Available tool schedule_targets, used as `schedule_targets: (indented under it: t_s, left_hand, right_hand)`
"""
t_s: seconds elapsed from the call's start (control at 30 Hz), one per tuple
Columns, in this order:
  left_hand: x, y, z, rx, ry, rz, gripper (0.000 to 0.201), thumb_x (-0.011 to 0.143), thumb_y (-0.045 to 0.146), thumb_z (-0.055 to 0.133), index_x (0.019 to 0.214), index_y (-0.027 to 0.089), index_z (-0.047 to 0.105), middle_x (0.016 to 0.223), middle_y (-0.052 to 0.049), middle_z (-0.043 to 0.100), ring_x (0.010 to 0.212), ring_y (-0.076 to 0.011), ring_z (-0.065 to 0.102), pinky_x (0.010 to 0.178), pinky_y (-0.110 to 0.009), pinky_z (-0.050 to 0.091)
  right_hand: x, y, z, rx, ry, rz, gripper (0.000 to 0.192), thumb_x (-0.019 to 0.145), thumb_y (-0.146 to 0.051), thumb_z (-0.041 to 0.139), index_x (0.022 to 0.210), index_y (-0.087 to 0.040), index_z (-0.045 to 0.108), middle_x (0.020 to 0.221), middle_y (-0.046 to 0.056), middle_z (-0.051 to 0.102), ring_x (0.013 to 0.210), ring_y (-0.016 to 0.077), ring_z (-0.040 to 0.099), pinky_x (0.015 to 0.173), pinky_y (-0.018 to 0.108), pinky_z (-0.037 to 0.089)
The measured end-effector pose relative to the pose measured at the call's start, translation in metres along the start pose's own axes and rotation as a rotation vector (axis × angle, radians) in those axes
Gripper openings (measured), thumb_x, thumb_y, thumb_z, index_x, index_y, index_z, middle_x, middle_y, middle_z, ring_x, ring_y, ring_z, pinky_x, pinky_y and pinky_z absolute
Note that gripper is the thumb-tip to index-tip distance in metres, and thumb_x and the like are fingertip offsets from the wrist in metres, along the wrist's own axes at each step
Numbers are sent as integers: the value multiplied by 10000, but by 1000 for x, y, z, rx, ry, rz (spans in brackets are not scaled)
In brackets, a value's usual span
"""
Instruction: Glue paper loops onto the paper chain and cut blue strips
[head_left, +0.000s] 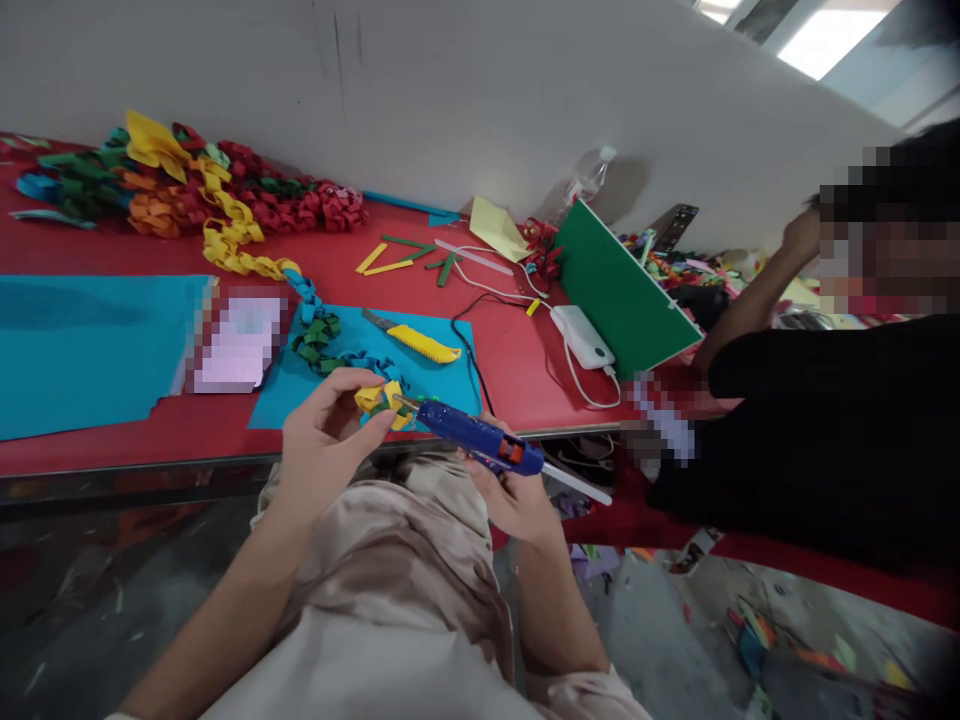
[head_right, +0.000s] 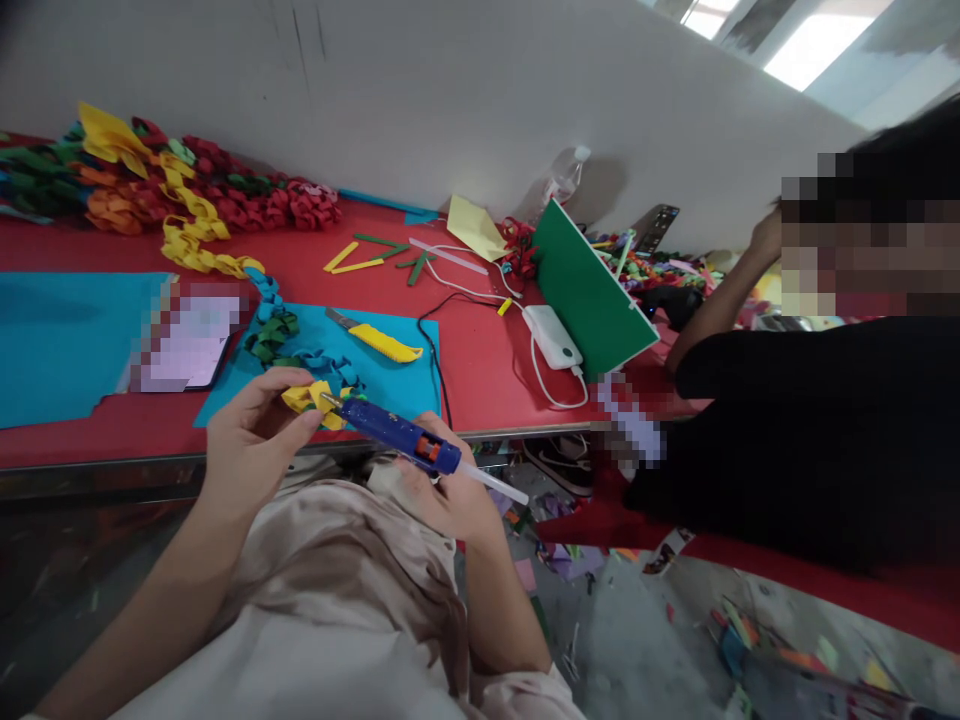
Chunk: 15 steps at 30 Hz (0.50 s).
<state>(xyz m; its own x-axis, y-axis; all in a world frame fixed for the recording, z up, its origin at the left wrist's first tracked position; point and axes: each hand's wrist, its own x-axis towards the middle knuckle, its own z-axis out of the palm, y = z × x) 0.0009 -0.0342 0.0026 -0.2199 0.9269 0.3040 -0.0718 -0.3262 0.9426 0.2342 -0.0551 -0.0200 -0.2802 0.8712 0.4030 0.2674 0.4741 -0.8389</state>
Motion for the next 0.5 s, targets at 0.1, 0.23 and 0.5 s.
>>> schedule_targets:
  t_s: [0.1,0.23,0.5]
  left_hand:
    - [0,-2,-1,-2,-18,14,245,790,283,848,1011,246,750,1053,-39,684,976,-168,649,829,-251,555]
    - [-1,-5,-3,-11,-61,35,245,828,266,828,1060,259,750,1071,-37,674,965,-160,641,832,-250,553]
    - [-1,-3,-5,-11,-132,107,286,865,158,785,1120,278,737,1101,-24,637,994,-122,615,851,-195,532]
  right_hand:
    - [-4,5,0,6,12,23,290,994,-507,608,1051,-236,692,941,81,699,819,213,659,772,358,615]
    - [-8,9,0,23,-1,51,279,991,-502,617,1051,-241,695,950,77,702,826,215,663,780,364,614]
    - [-9,9,0,24,3,38,264,991,-484,625,1063,-241,701,941,73,701,820,216,664,779,359,611]
